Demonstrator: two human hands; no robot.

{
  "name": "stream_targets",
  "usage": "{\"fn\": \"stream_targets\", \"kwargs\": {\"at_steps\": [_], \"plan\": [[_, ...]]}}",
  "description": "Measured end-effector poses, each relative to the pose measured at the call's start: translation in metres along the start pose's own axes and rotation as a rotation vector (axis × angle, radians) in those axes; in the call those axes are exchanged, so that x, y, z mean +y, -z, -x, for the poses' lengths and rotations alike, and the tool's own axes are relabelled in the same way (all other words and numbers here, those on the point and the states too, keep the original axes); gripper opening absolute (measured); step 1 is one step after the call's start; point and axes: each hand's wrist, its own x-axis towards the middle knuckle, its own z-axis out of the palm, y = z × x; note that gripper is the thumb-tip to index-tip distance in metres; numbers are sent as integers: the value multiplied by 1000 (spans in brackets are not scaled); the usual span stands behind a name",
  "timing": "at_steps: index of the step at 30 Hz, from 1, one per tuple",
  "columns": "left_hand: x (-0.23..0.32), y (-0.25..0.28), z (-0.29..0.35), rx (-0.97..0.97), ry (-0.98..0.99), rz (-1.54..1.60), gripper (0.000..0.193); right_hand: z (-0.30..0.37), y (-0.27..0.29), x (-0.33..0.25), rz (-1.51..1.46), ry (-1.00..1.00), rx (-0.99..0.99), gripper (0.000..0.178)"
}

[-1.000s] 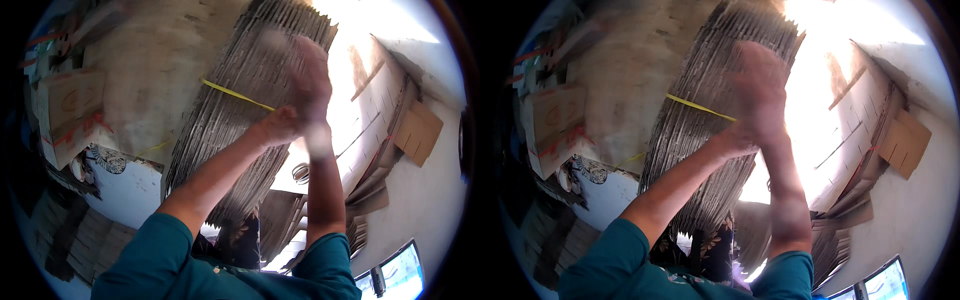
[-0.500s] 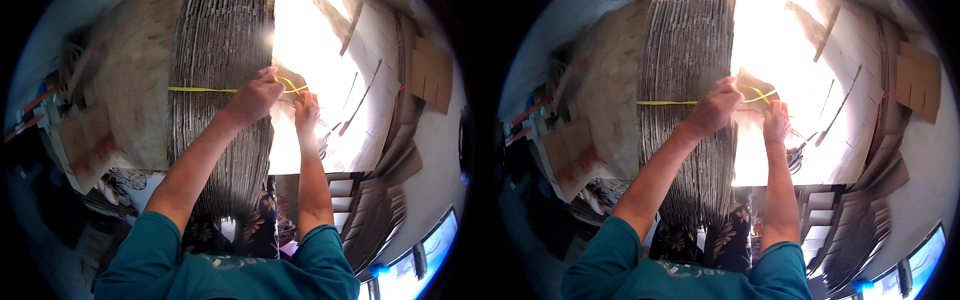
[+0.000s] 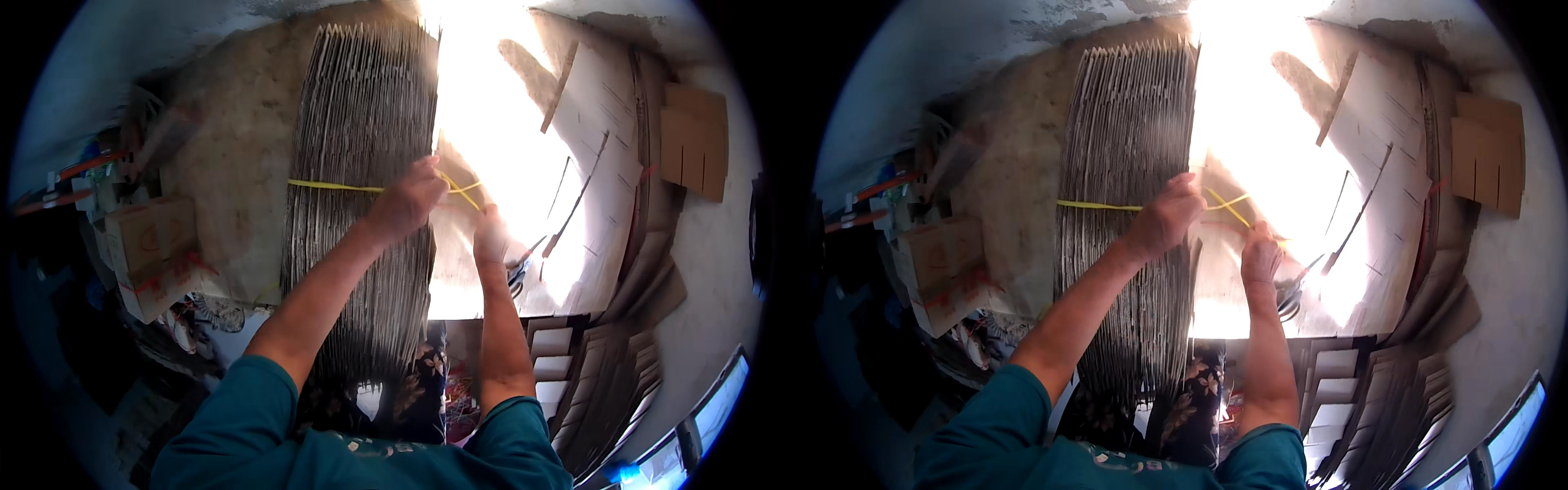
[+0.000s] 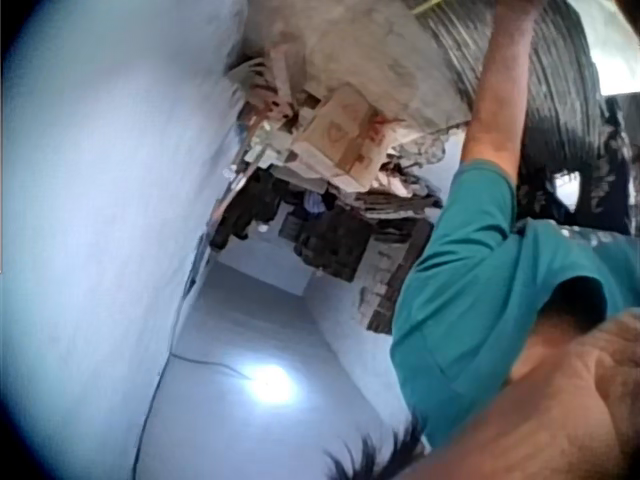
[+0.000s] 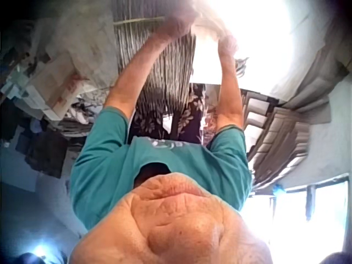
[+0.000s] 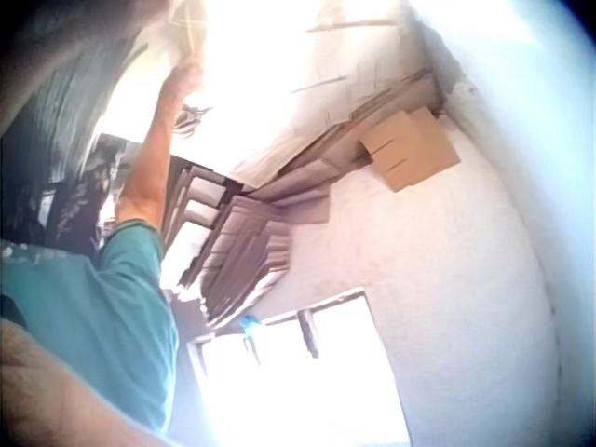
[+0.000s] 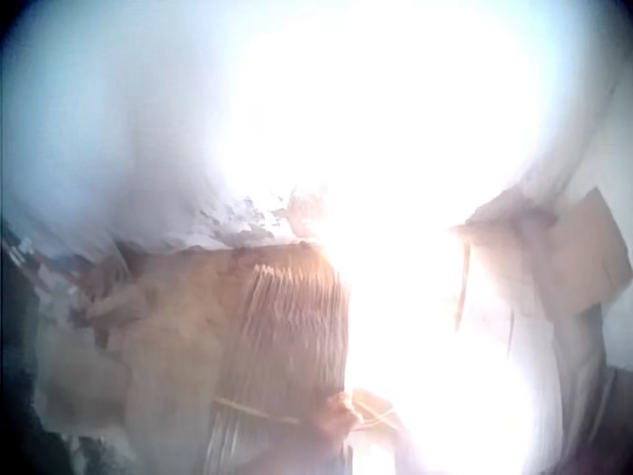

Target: The person gathers flat cardboard pieces, aligns them into a stack, and secures the bundle with yellow and red plastic ties. The person then lifts the tied bundle and places it on a nearby pile of similar stacks.

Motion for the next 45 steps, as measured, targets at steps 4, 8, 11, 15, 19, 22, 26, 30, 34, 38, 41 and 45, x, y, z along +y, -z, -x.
{"fn": "stream_targets", "kwargs": {"at_steps": [4, 8, 11, 15, 19, 22, 26, 30, 34, 38, 41, 45], "plan": [[-7, -10, 4, 43, 4, 26, 4, 6, 18, -2, 126, 90, -169, 11], [-3, -5, 0, 45, 66, 95, 3, 12, 25, 1, 167, 84, -183, 11], [-4, -6, 0, 47, 65, 93, 3, 8, 29, 3, 214, 80, -211, 12], [-6, -9, 2, 22, 66, 73, 5, 1, 44, -7, 223, 76, -274, 14], [-6, -8, 1, -15, 60, 78, 8, -11, 69, -12, -261, -50, -399, 14], [-11, -4, 4, -53, 96, 142, 7, -37, 116, -45, -872, -527, -706, 19], [-6, -3, -10, 5, -36, 154, 6, -74, 141, -63, -985, -438, -757, 21], [-3, 2, -9, -67, 17, 189, 7, -96, 147, -111, -987, -275, -844, 19], [-2, 1, -11, -43, 77, 431, 8, -97, 149, -161, -1078, -78, -1028, 17], [-12, -6, -6, 80, -9, 250, 7, -82, 146, -136, -1670, 131, -901, 21], [-13, -4, -1, 21, 146, 368, 5, -62, 129, -108, -1383, -237, -325, 24], [-12, 0, -2, 19, 175, 435, 4, -13, 86, -88, -1711, -510, -297, 22]]}}
